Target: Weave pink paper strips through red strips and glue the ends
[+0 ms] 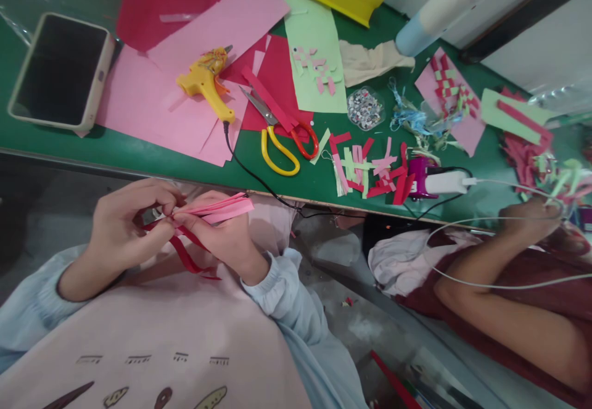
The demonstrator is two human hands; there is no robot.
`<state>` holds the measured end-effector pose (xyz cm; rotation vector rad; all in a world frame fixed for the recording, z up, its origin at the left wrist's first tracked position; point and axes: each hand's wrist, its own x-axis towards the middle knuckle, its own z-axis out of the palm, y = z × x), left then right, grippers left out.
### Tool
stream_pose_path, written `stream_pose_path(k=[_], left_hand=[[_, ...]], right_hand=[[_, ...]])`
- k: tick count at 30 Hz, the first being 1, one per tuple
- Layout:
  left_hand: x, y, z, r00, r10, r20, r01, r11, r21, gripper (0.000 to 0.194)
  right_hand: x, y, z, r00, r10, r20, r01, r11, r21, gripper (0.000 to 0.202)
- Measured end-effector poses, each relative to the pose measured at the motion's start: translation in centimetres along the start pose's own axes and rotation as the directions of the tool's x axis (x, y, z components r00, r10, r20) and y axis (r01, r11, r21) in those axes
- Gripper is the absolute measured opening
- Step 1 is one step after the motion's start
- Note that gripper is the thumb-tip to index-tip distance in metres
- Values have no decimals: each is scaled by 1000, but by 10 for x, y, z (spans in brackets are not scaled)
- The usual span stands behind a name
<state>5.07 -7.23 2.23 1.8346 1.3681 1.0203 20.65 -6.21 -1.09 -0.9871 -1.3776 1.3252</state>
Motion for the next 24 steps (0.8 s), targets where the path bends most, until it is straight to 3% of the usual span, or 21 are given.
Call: stream_pose_path(k=[8, 11, 14, 17, 20, 24], left_hand=[[-1, -2, 0, 1000, 7, 0, -7, 1000, -21, 12], [-2, -6, -3, 989, -142, 41, 146, 981, -128, 7], [-2, -10, -5, 922, -355, 157, 383, 897, -220, 11], [-3, -12, -5, 848, -467, 250, 513, 841, -172, 23], [-5, -12, -4, 810, -541, 225, 582, 788, -200, 26], [-6, -15, -1, 799, -578, 169, 601, 754, -266, 25]], right_hand=[[-1, -2, 2, 997, 72, -18, -72, 996, 43, 9], [0, -7, 0, 977, 208, -50, -204, 976, 80, 10], [1, -11, -2, 908, 397, -134, -377, 913, 152, 16], [1, -10, -2, 858, 476, -193, -439, 874, 207, 22], [2, -5, -4, 845, 502, -182, -455, 855, 247, 26], [4, -2, -11, 860, 505, -73, -478, 847, 233, 31]])
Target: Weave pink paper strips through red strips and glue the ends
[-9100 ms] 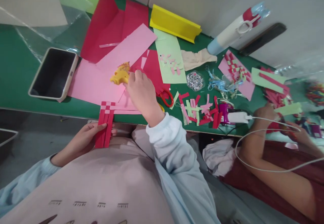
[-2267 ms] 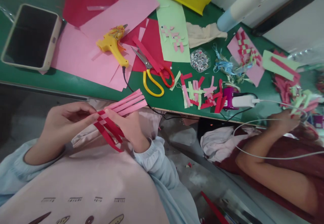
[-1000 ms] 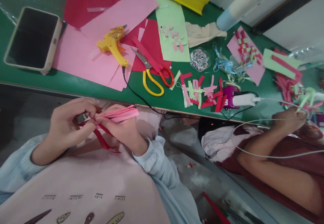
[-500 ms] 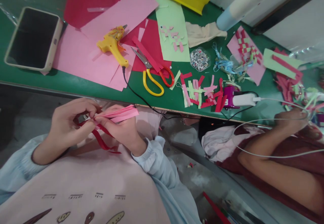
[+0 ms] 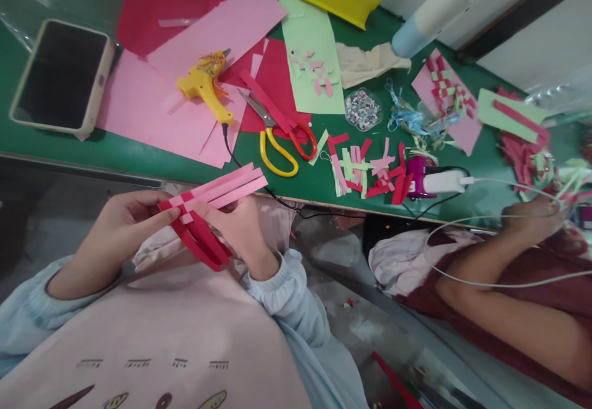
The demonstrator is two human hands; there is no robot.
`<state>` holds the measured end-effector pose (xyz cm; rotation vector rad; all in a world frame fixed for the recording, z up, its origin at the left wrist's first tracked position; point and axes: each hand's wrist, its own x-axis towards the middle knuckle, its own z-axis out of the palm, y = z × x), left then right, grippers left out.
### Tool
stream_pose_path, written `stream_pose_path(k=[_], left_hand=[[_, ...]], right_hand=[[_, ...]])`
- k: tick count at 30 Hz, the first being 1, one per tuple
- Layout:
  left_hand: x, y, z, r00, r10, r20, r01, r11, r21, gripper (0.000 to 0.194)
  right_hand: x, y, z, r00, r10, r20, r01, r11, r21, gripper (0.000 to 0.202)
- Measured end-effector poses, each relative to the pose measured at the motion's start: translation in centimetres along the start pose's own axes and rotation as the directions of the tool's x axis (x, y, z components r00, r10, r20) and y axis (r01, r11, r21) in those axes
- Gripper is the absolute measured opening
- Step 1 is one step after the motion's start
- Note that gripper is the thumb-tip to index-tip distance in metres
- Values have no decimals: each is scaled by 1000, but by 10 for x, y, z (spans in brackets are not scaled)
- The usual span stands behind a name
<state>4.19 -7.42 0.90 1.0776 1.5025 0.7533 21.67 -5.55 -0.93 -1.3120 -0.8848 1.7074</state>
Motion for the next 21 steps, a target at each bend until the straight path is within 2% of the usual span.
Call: stream_pose_path(k=[3, 8, 14, 21], left_hand=[[2, -2, 1, 999, -22, -28, 21, 999, -28, 25], [3, -6, 1, 992, -115, 49, 117, 992, -38, 29], [3, -8, 3, 991, -113, 70, 117, 991, -66, 24], [5, -11, 17, 985, -141, 104, 158, 971, -181, 27]], right_hand=[[2, -1, -2, 1000, 22, 18, -22, 999, -28, 33], [4, -2, -1, 1000, 19, -19, -20, 997, -78, 31], [5, -1, -2, 998, -2, -64, -9, 985, -170, 27], [6, 2, 1, 994, -34, -106, 11, 977, -211, 27]])
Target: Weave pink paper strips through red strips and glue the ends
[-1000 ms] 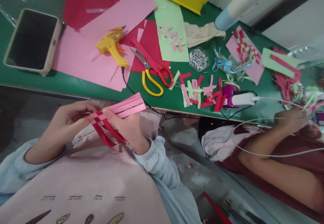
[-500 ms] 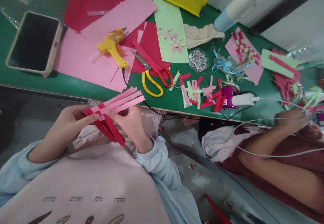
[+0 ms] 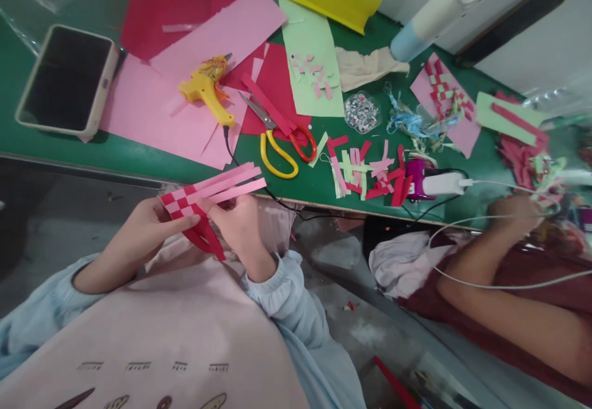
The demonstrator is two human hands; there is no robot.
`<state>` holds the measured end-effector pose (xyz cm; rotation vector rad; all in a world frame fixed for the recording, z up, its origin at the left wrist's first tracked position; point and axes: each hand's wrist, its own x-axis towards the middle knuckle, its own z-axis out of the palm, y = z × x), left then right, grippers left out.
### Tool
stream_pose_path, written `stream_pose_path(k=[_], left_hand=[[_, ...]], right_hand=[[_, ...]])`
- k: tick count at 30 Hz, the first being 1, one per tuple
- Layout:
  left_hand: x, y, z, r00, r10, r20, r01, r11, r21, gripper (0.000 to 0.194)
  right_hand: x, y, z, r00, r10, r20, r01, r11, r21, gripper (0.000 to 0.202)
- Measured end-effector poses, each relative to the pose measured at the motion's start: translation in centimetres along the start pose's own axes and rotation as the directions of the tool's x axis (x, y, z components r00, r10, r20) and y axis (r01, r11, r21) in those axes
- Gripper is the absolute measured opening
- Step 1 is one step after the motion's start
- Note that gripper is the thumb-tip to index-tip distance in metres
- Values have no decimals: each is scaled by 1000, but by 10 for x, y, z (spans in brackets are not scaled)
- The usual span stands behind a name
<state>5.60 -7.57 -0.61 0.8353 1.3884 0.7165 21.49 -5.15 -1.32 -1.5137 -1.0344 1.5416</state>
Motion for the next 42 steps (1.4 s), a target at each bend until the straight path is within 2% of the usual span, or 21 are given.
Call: stream_pose_path(k=[4, 11, 16, 21, 28, 32, 34, 37, 39, 42], left_hand=[[3, -8, 2, 1000, 14, 7, -14, 997, -71, 31], [6, -14, -2, 1000, 6, 7, -5, 999, -50, 27], [6, -13, -2, 1000, 6, 22, -4, 997, -76, 27], [7, -10, -1, 1000, 19, -12, -20, 995, -95, 33], [8, -12, 0, 998, 16, -53, -24, 988, -153, 30], [5, -4, 0, 998, -6, -57, -5, 981, -194, 30], [3, 1, 0, 997, -16, -80, -1, 979, -203, 30], [3, 4, -1, 994, -30, -109, 6, 977, -215, 31], [4, 3, -2, 994, -42, -97, 18, 972, -236, 32], [6, 1, -3, 995, -56, -80, 34, 967, -253, 29]], right_hand=[[0, -1, 0, 1000, -21, -10, 21, 1000, -4, 26], [-1, -4, 0, 1000, -27, 2, 27, 1000, 9, 24], [-1, -4, 0, 1000, -11, -7, 11, 1000, 21, 24], [0, -2, 0, 1000, 24, -1, -23, 995, 95, 29], [2, 1, 3, 1000, 27, 3, -27, 992, 119, 31], [4, 1, 2, 999, 36, -7, -35, 993, 112, 34], [5, 2, 0, 999, 39, 12, -40, 990, 134, 36], [6, 3, -4, 992, 63, 108, -80, 984, 162, 39], [7, 5, -6, 982, 86, 170, -113, 981, 155, 38], [7, 7, -8, 978, 92, 189, -119, 984, 136, 33]])
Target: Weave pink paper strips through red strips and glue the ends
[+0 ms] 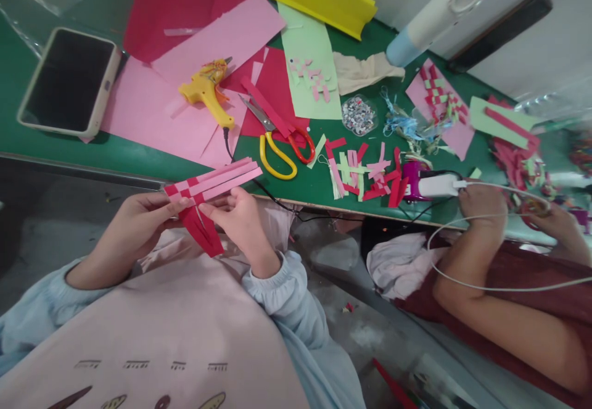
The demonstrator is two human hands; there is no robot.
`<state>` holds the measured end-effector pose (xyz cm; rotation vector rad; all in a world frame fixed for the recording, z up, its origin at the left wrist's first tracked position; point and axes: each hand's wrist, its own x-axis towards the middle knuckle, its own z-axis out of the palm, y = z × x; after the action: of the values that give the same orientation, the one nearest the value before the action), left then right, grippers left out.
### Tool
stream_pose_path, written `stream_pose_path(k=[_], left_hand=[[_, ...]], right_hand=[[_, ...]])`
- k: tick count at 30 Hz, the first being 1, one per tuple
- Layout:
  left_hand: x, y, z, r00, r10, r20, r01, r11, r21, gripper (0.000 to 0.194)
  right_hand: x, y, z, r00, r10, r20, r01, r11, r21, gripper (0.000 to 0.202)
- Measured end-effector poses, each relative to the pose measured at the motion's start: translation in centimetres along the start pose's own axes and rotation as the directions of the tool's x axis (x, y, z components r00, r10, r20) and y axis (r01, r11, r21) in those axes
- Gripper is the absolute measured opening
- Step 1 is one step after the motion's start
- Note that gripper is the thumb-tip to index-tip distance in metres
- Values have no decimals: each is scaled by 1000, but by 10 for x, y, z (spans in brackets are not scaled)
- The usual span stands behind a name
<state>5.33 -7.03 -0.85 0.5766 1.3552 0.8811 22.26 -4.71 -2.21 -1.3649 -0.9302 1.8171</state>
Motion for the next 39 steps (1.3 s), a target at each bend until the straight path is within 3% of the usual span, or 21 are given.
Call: stream_pose_path(k=[11, 24, 39], left_hand=[[2, 1, -1, 1000, -17, -8, 17, 1000, 0, 32], [2, -3, -7, 1000, 11, 6, -11, 998, 58, 33], [3, -2, -5, 1000, -2, -21, 3, 1000, 10, 35]], right_hand=[[4, 4, -2, 998, -62, -7, 62, 996, -59, 32], [1, -3, 4, 999, 9, 33, -7, 997, -83, 33], [3, 3, 4, 999, -10, 38, 17, 986, -169, 35]])
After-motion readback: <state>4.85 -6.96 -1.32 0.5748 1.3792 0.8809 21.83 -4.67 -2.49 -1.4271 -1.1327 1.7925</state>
